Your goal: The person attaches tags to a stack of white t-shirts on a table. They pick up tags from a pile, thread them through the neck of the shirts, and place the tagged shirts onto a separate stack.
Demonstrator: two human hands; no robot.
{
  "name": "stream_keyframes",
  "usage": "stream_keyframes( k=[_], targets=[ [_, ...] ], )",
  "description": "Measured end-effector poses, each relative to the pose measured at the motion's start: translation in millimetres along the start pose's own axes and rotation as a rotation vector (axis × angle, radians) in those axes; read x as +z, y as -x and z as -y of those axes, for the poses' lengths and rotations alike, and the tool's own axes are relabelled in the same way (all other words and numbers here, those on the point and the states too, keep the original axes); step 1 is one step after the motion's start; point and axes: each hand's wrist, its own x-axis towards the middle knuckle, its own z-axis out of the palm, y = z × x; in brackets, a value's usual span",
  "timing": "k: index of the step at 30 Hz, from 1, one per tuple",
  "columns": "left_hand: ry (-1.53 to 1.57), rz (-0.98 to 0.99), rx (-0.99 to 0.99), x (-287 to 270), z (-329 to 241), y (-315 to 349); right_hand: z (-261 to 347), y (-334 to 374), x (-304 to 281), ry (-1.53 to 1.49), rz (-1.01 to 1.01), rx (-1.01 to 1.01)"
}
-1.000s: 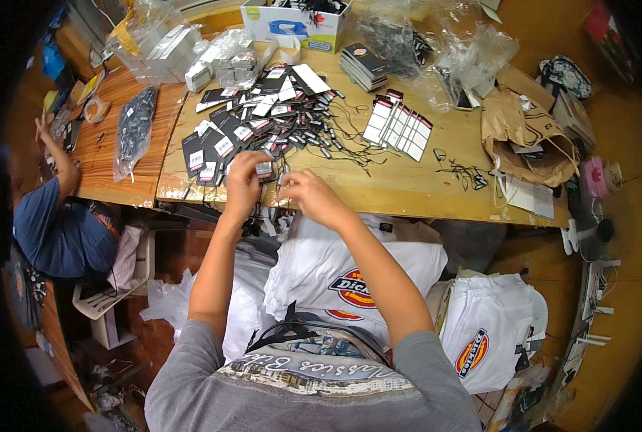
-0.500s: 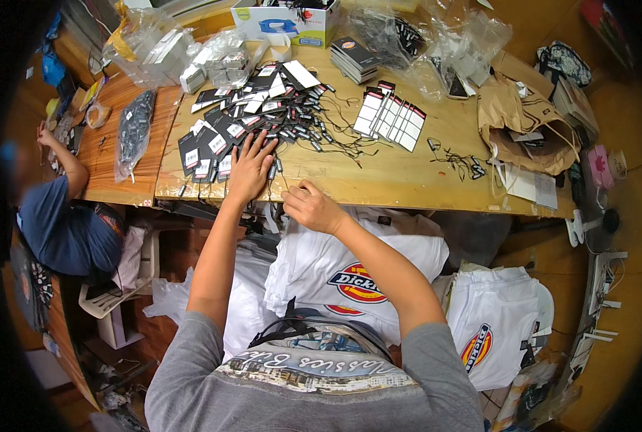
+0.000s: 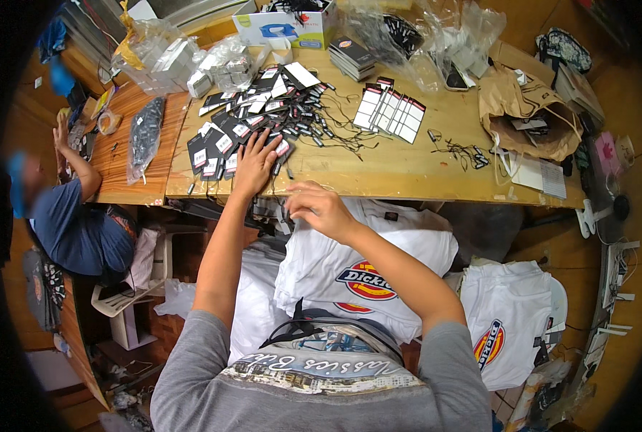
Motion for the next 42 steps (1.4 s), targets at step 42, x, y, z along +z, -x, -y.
stream_keyframes(
  k=[42],
  targets=[
    [1.836, 0.705, -1.560, 286.6, -213.0, 48.6, -162.2, 248.0, -108.9, 0.667, -0.468, 1.199]
  ],
)
